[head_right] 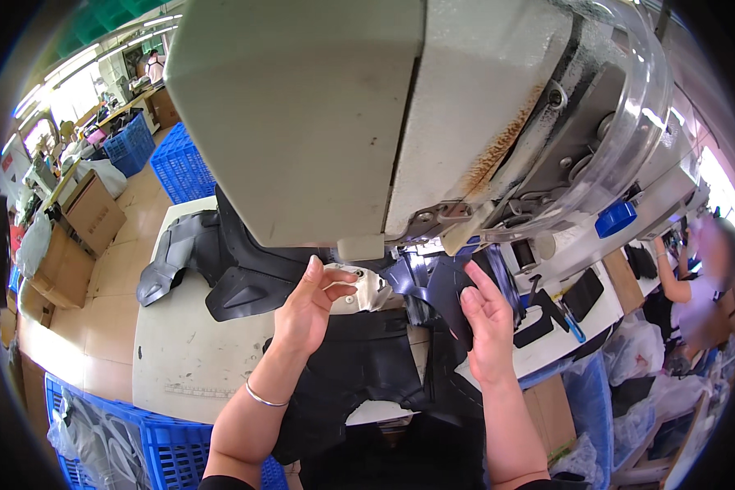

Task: Sewing leather shoe upper components together using an industrial sewing machine.

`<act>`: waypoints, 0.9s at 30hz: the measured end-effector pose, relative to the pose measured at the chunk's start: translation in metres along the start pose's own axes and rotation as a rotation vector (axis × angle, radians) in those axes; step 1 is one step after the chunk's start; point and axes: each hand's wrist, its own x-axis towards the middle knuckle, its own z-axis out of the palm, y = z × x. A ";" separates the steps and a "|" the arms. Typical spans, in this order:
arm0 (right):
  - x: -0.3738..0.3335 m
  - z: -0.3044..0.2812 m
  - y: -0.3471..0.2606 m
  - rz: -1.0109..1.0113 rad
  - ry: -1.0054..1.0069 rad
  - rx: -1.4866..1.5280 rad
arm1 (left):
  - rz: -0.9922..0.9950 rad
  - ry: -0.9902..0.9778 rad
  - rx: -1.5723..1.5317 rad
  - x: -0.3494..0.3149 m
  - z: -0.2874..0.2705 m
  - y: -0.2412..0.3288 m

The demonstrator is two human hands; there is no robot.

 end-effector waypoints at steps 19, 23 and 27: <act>-0.008 -0.014 -0.006 0.222 -0.271 0.750 | -0.028 -0.011 0.105 -0.003 -0.004 -0.001; -0.009 -0.013 -0.016 0.361 -0.371 1.047 | -0.016 -0.004 0.132 -0.003 -0.006 -0.002; -0.012 -0.014 -0.022 0.430 -0.318 1.176 | -0.034 0.000 0.157 -0.004 -0.006 -0.002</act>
